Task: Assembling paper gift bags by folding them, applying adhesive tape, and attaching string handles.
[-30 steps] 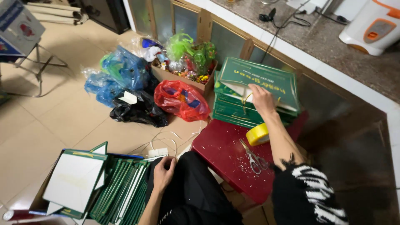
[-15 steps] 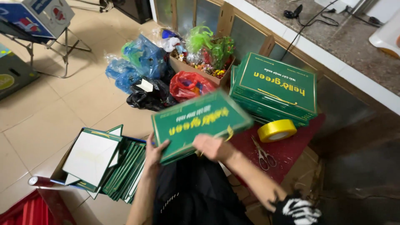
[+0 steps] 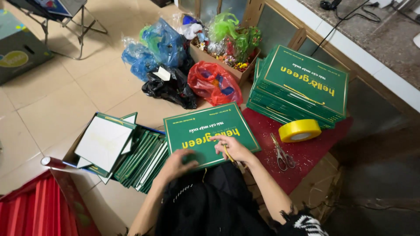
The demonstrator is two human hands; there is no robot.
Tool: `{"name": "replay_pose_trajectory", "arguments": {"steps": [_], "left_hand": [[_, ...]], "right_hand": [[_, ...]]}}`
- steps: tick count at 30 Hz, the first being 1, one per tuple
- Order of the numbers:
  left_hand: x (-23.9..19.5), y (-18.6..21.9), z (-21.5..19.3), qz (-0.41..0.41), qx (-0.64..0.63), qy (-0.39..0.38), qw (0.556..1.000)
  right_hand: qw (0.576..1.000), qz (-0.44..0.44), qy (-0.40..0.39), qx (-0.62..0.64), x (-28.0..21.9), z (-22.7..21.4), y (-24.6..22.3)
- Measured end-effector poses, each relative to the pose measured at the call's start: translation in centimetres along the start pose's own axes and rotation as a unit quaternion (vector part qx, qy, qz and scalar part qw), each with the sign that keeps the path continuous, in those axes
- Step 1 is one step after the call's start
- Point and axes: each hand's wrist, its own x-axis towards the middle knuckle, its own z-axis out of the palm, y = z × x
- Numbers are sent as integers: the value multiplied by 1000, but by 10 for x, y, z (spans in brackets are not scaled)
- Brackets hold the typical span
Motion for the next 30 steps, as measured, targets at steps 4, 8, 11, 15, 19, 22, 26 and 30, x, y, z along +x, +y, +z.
{"name": "replay_pose_trajectory", "arguments": {"steps": [4, 8, 11, 15, 19, 22, 26, 30], "left_hand": [[-5, 29, -1, 5, 132, -53, 990], [-1, 6, 7, 17, 164, -41, 985], [2, 8, 2, 17, 153, -33, 987], [-5, 1, 1, 70, 168, -11, 983], [-17, -9, 8, 87, 144, 29, 985], [-18, -8, 7, 107, 112, 59, 986], [-21, -11, 8, 134, 88, 72, 984], [-18, -25, 24, 109, 146, 92, 979]], "right_hand": [[995, 83, 10, -55, 8, 14, -11], [987, 123, 96, -47, 35, 25, 28], [986, 114, 122, 8, 43, 36, 36], [993, 76, 76, 37, 30, 51, 39], [991, 63, 112, 30, 17, 49, 69], [995, 49, 83, 23, 9, 47, 35], [985, 108, 89, 100, 7, 45, 19], [984, 108, 106, 94, 11, 48, 29]]}}
